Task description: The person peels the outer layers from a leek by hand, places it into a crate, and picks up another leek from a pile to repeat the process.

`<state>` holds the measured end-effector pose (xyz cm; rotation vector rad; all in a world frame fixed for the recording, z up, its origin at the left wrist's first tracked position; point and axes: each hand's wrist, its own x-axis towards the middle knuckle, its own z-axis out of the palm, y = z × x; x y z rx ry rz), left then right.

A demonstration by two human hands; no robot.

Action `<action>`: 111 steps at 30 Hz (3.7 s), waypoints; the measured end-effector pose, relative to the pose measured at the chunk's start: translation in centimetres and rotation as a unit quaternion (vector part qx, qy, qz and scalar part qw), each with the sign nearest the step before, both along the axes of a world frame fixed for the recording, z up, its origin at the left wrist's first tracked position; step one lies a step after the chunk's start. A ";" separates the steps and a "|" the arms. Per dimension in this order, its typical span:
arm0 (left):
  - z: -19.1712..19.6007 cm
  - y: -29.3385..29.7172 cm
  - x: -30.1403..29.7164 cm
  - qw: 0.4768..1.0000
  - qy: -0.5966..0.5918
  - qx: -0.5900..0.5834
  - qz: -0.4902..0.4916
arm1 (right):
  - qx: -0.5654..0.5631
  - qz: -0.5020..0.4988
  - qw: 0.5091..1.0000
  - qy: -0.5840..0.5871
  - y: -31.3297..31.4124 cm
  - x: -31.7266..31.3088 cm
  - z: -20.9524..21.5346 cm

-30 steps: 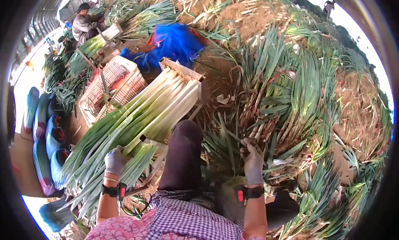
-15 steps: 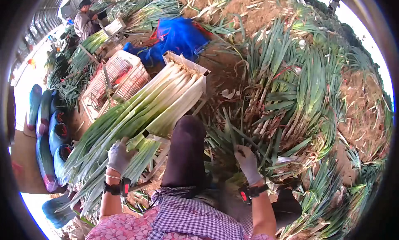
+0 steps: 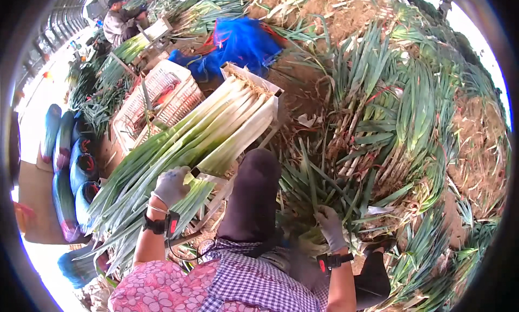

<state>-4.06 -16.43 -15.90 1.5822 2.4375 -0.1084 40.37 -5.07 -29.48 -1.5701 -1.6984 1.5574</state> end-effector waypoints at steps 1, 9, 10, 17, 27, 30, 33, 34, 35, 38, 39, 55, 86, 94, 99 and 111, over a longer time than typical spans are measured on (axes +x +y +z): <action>-0.2 0.1 0.3 1.000 0.001 0.000 0.004 | -0.003 -0.008 0.999 0.054 0.6 -0.6 0.5; 2.4 -1.0 -0.6 0.966 -0.139 0.196 0.092 | 0.249 -0.034 0.966 0.053 5.6 -7.4 9.1; 3.1 -1.5 -1.2 0.960 -0.154 0.223 0.068 | 0.256 -0.060 0.959 0.110 6.0 -8.3 10.5; 9.3 -1.3 1.5 0.890 -0.397 0.218 0.047 | 0.342 0.223 0.863 0.296 1.6 -19.1 22.5; 8.7 2.9 8.2 0.869 -0.393 0.209 -0.218 | 0.469 0.141 0.828 0.274 5.9 -21.0 21.1; 8.4 3.6 8.3 0.890 -0.374 0.169 -0.200 | 0.571 0.001 0.796 0.199 10.8 -17.1 21.5; 8.6 4.1 8.7 0.890 -0.365 0.190 -0.196 | 0.413 0.026 0.880 0.234 8.6 -12.2 24.6; 9.2 4.3 8.7 0.892 -0.353 0.199 -0.200 | 0.503 0.093 0.846 0.151 8.1 -11.8 24.5; 9.5 4.4 8.8 0.895 -0.340 0.208 -0.202 | 0.582 0.158 0.795 0.067 7.4 -11.5 24.5; 10.0 4.8 9.1 0.889 -0.363 0.193 -0.200 | 0.561 0.170 0.810 -0.017 5.6 -11.5 24.3; 10.3 4.9 9.3 0.892 -0.366 0.170 -0.203 | 0.597 0.179 0.780 -0.057 5.5 -11.5 24.3; 10.6 5.0 10.6 0.885 -0.338 0.207 -0.246 | 0.342 0.026 0.910 0.234 7.1 -8.6 22.8; 12.0 -0.9 4.7 0.883 -0.392 0.190 -0.173 | 0.474 -0.408 0.773 0.111 25.4 37.7 13.0; 11.8 -5.0 0.7 0.929 -0.266 0.254 -0.029 | 0.423 -0.501 0.753 -0.054 18.6 39.5 13.2; 9.4 -6.3 -0.9 0.971 -0.041 0.234 0.029 | 0.277 -0.550 0.709 0.344 17.6 33.7 11.8; -3.3 -1.3 -0.2 0.949 -0.025 0.303 -0.083 | 0.451 -0.321 0.832 -0.029 9.9 27.3 6.7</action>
